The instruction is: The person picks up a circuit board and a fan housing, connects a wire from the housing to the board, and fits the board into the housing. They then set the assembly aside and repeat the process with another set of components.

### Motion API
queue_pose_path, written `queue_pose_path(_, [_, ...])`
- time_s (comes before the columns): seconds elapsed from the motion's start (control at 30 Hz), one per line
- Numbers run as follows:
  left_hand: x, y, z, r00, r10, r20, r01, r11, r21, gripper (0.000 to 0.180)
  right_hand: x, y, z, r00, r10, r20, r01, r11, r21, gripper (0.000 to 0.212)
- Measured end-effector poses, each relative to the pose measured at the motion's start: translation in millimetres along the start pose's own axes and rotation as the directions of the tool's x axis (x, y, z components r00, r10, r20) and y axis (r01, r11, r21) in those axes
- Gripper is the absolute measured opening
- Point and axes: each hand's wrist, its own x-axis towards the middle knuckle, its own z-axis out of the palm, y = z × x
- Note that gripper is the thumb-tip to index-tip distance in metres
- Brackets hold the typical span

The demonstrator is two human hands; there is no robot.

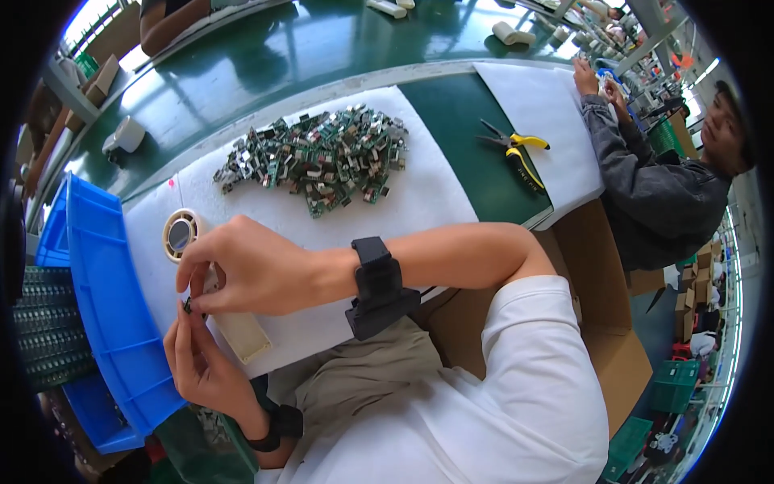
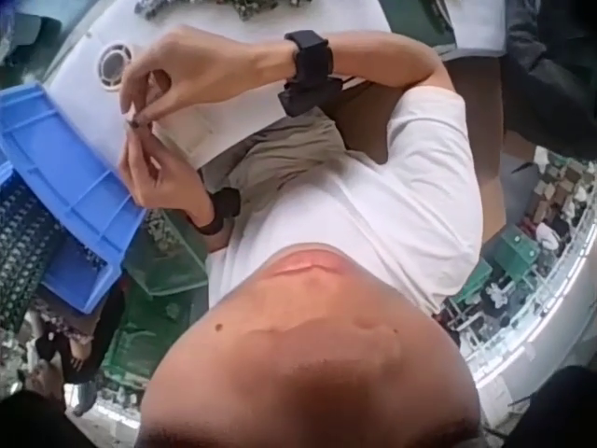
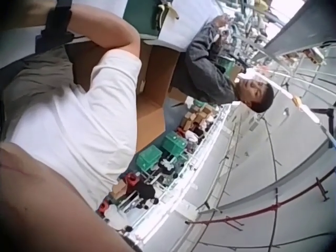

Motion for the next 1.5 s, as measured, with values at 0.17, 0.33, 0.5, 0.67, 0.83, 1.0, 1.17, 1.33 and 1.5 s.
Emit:
queue_pose_path(0.17, [-1, 2, -2, 1.000, -0.011, 0.020, 0.010, 0.999, 0.041, 0.029, -1, 3, 1, 1.000, 0.025, -0.017, -0.025, 1.000, -0.007, 0.022])
queue_pose_path(0.33, [0, 2, 1, 1.000, 0.006, 0.018, -0.006, 1.000, 0.029, 0.030, -1, 4, -2, 0.999, 0.036, -0.014, -0.036, 0.999, -0.030, 0.023])
queue_pose_path(0.5, [-2, 1, -1, 1.000, -0.002, 0.014, 0.002, 1.000, -0.006, 0.031, 1, 2, -4, 0.999, 0.030, 0.018, -0.029, 0.999, -0.042, 0.022])
queue_pose_path(0.67, [0, -1, -5, 0.999, -0.024, 0.023, 0.025, 0.999, -0.035, 0.032, 3, -2, -3, 0.996, 0.047, 0.079, -0.041, 0.997, -0.068, 0.022])
queue_pose_path(0.83, [3, -2, -12, 1.000, 0.010, 0.003, -0.010, 0.999, -0.030, 0.031, 1, -10, 5, 0.986, 0.131, 0.106, -0.121, 0.988, -0.099, 0.025])
queue_pose_path(1.0, [5, -7, -10, 0.999, -0.009, 0.038, 0.016, 0.978, -0.208, 0.029, 14, -19, -7, 0.986, -0.080, 0.145, 0.132, 0.906, -0.402, 0.033])
queue_pose_path(1.17, [-2, -7, -14, 0.997, -0.048, 0.058, 0.062, 0.966, -0.250, 0.025, 35, -21, -25, 0.964, -0.247, 0.099, 0.257, 0.765, -0.590, 0.049])
queue_pose_path(1.33, [-1, -3, -8, 0.993, -0.076, 0.089, 0.098, 0.956, -0.275, 0.025, 57, -23, -49, 0.937, 0.065, 0.344, 0.108, 0.881, -0.460, 0.061])
queue_pose_path(1.5, [4, -5, -4, 0.984, -0.171, 0.053, 0.178, 0.897, -0.405, 0.023, 87, -31, -140, 0.957, 0.195, 0.215, -0.099, 0.916, -0.389, 0.065])
